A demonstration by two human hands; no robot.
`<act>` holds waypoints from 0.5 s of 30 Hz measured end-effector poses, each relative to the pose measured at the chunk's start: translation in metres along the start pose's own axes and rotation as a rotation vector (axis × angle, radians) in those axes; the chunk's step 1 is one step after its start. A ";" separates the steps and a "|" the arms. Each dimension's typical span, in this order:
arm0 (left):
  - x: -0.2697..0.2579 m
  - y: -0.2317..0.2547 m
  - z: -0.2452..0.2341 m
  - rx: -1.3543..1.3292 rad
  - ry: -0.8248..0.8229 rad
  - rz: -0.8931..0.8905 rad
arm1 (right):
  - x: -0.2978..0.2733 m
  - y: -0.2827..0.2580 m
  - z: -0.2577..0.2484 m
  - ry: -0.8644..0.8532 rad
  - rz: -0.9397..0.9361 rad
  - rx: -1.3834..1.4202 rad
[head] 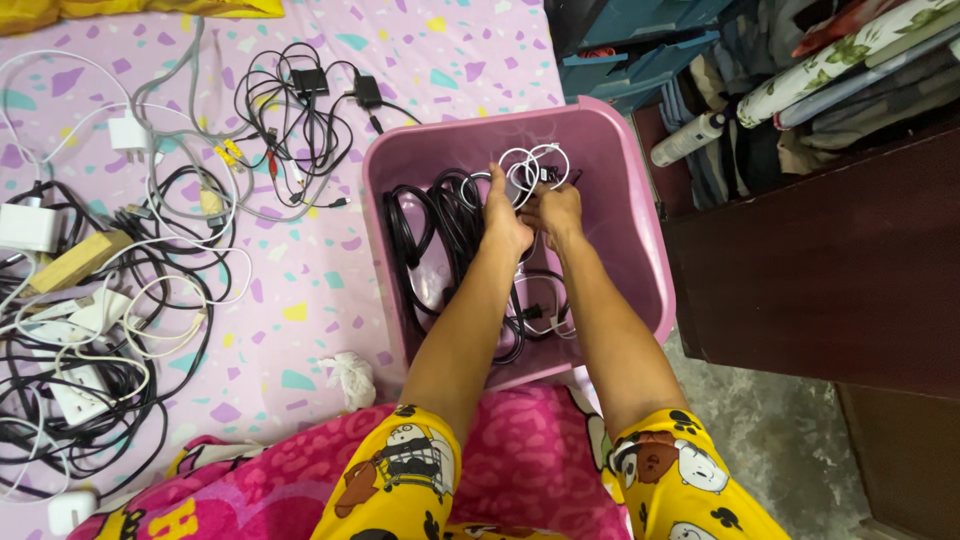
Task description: The person sits on a bed and organizes a pile of tangled cables. They pick up individual white cables, wrap them around a small white circular object, and place the bundled cables into a pink plastic bin. The person repeats this process with several cables.
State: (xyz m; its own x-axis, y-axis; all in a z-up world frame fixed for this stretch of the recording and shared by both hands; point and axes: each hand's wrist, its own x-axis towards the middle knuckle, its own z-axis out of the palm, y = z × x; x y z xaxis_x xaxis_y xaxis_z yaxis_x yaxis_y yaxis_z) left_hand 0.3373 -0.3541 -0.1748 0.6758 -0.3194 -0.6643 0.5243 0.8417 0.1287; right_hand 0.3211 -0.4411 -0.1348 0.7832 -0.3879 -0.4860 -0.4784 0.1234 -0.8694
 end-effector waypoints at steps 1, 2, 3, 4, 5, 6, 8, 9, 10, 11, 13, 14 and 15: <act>-0.003 0.001 0.001 0.010 0.023 -0.003 | 0.000 0.001 0.000 0.006 -0.008 0.000; -0.006 0.001 0.001 0.020 0.046 -0.006 | 0.000 0.002 -0.001 0.014 -0.015 0.001; -0.010 0.001 0.002 0.030 0.068 -0.010 | 0.001 0.003 -0.002 0.021 -0.023 0.001; -0.013 0.001 0.003 0.034 0.067 -0.003 | 0.001 0.005 -0.002 0.018 -0.023 0.015; -0.017 -0.001 0.004 0.037 0.065 0.004 | 0.001 0.007 -0.002 0.015 -0.024 0.029; -0.020 -0.002 0.005 0.039 0.065 0.012 | 0.001 0.009 -0.002 0.010 -0.023 0.042; -0.024 -0.003 0.008 0.054 0.073 0.025 | -0.001 0.010 -0.005 0.001 -0.031 0.074; -0.025 -0.004 0.008 0.060 0.077 0.032 | -0.003 0.011 -0.005 -0.004 -0.035 0.089; -0.026 -0.004 0.007 0.056 0.077 0.032 | -0.006 0.011 -0.005 0.002 -0.023 0.104; -0.027 -0.005 0.006 0.052 0.077 0.032 | -0.008 0.009 -0.005 0.009 -0.010 0.119; -0.028 -0.007 0.003 0.042 0.051 0.030 | -0.016 0.007 -0.004 0.008 -0.012 0.132; -0.028 -0.008 0.002 0.033 0.026 0.030 | -0.019 0.004 -0.004 -0.002 -0.027 0.130; -0.027 -0.009 0.001 0.023 0.001 0.030 | -0.023 0.001 -0.003 -0.013 -0.042 0.127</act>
State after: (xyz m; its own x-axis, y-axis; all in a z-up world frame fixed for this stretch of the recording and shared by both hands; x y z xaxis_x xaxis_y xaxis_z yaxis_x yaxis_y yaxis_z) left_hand 0.3146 -0.3534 -0.1568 0.6908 -0.2935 -0.6608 0.5157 0.8406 0.1658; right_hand 0.3006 -0.4350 -0.1243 0.8066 -0.3836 -0.4497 -0.3920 0.2224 -0.8927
